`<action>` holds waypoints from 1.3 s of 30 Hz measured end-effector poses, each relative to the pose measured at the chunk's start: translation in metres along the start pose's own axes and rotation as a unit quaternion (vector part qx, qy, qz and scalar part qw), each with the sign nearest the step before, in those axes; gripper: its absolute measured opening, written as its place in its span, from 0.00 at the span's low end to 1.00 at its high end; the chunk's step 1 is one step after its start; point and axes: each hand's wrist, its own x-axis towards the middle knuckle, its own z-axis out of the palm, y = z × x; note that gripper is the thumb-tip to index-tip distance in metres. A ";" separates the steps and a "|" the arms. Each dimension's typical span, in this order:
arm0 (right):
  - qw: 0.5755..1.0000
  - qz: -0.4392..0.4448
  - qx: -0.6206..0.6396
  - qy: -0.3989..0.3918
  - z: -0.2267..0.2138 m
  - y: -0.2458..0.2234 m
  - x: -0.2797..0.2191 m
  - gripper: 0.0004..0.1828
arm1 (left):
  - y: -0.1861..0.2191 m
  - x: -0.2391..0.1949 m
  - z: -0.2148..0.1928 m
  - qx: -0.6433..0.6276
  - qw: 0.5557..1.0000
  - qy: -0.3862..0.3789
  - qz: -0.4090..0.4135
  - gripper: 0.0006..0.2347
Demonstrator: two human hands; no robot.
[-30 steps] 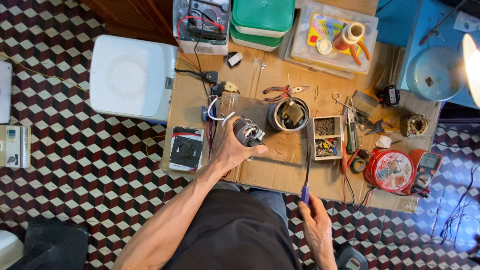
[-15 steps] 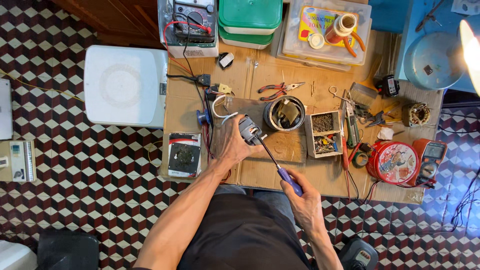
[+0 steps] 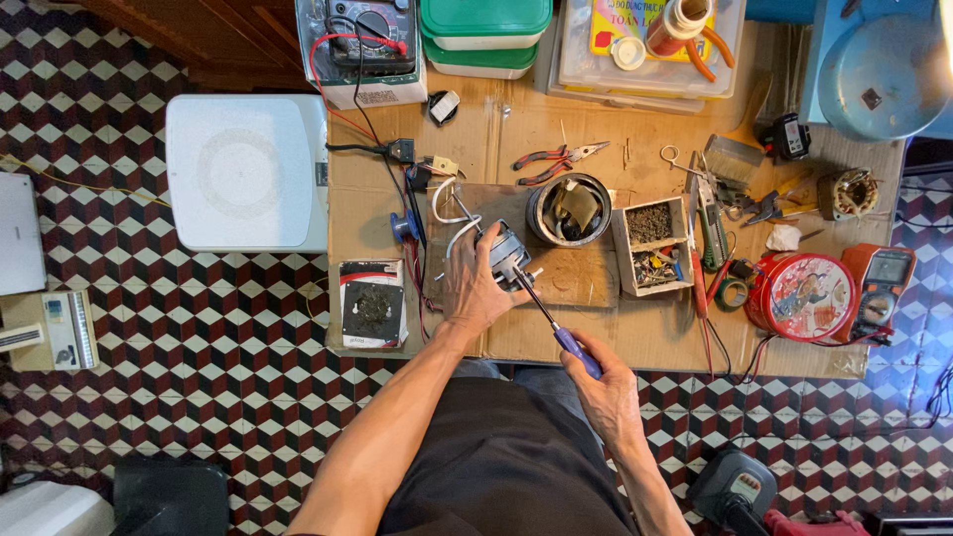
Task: The person disassembles a small electric motor using a screwdriver, removes internal components, and then reassembles the motor. The person uses a multimeter to test electrical connections and applies lubricant to the motor shaft before final assembly.
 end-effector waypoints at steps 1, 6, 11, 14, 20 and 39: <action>1.000 0.026 0.006 -0.002 -0.001 0.002 -0.002 0.23 | -0.004 -0.001 -0.003 -0.008 1.000 -0.017 0.011 0.56; 0.998 0.052 0.044 -0.003 0.004 0.015 -0.009 0.23 | -0.021 -0.001 -0.012 -0.028 0.994 -0.100 0.034 0.62; 0.996 0.057 0.065 0.000 0.018 0.029 -0.008 0.22 | -0.029 0.002 -0.017 -0.041 0.989 -0.141 0.032 0.62; 0.994 0.053 0.099 -0.014 0.026 0.033 -0.007 0.22 | -0.027 0.006 -0.019 -0.063 0.988 -0.139 0.020 0.58; 0.996 -0.008 0.090 0.005 0.034 0.039 -0.004 0.21 | -0.021 0.008 -0.025 -0.072 0.987 -0.146 0.002 0.54; 0.996 0.045 0.073 -0.023 0.027 0.018 0.004 0.23 | -0.016 0.015 -0.031 -0.077 0.981 -0.176 -0.025 0.56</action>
